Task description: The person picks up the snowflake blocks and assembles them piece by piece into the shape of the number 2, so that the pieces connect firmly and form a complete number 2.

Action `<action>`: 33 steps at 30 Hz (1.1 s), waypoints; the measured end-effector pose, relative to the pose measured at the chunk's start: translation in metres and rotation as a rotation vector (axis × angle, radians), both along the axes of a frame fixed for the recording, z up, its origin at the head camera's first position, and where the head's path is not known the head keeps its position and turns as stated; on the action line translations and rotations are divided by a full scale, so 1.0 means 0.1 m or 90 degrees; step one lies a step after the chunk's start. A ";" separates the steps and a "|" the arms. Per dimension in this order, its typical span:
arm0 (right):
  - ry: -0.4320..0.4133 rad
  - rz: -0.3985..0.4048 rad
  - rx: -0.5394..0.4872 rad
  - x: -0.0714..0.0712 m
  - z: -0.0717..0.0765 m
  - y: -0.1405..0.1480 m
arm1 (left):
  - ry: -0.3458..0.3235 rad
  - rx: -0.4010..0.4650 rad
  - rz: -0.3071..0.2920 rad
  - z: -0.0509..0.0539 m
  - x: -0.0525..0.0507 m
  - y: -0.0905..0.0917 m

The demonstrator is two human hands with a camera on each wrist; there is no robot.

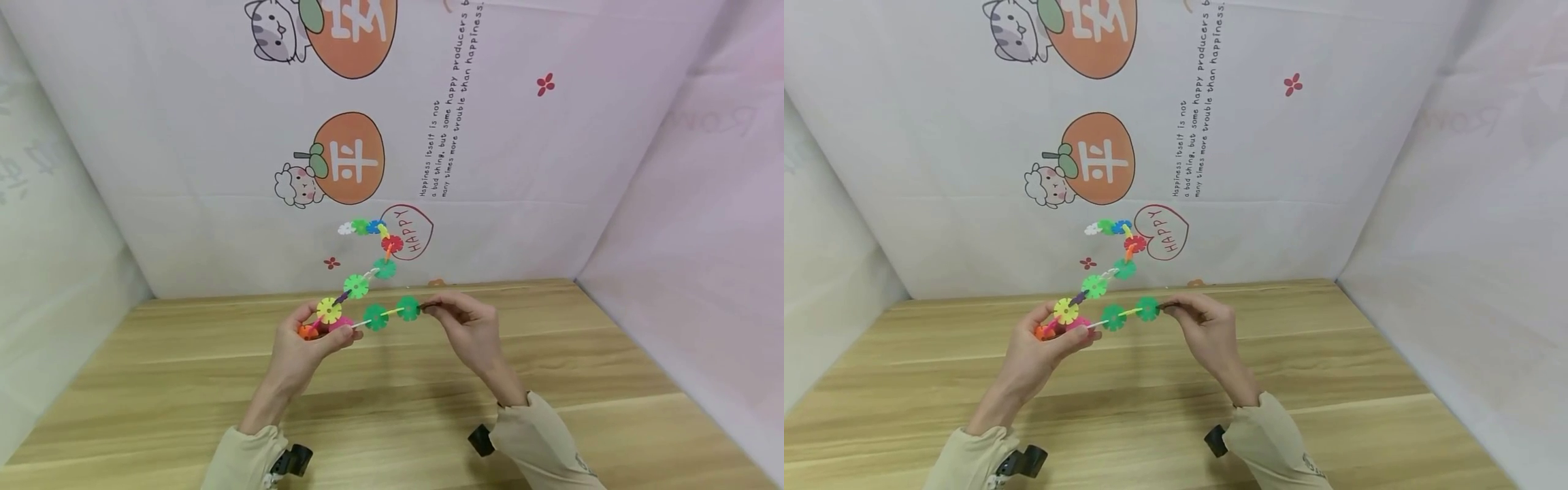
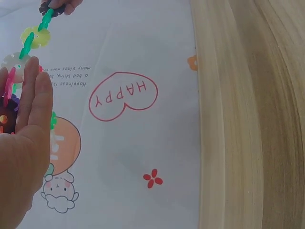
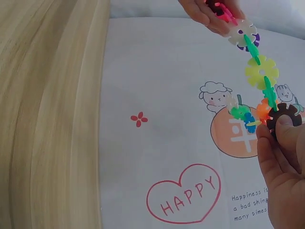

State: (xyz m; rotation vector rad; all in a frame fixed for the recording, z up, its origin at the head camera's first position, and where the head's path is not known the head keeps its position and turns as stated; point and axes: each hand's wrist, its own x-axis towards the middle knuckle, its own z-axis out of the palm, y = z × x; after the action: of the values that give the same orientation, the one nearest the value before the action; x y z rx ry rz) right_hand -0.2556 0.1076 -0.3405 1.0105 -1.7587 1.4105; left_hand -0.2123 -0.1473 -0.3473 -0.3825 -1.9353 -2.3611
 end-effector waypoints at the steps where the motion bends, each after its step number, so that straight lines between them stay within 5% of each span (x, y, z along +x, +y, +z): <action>1: 0.001 -0.001 0.000 0.00 0.00 0.00 | 0.000 0.000 -0.002 0.00 0.00 0.00; 8: -0.004 -0.013 0.008 -0.01 0.01 -0.01 | 0.001 0.001 -0.009 0.02 0.00 -0.01; 17: -0.062 0.061 -0.009 -0.04 -0.01 -0.01 | 0.012 0.023 0.003 0.02 -0.01 -0.02; 28: -0.334 0.100 -0.010 0.07 -0.02 -0.01 | 0.038 -0.004 0.048 -0.06 -0.02 0.03; 33: -0.402 0.131 -0.025 0.10 -0.02 -0.04 | 0.043 -0.048 0.074 -0.08 -0.01 0.05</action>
State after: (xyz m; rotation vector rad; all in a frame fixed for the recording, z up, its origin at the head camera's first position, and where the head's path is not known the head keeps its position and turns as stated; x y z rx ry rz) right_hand -0.2461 0.1031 -0.3429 0.7874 -2.0887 2.0499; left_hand -0.2137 -0.1420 -0.3553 -0.3401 -1.9643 -2.1811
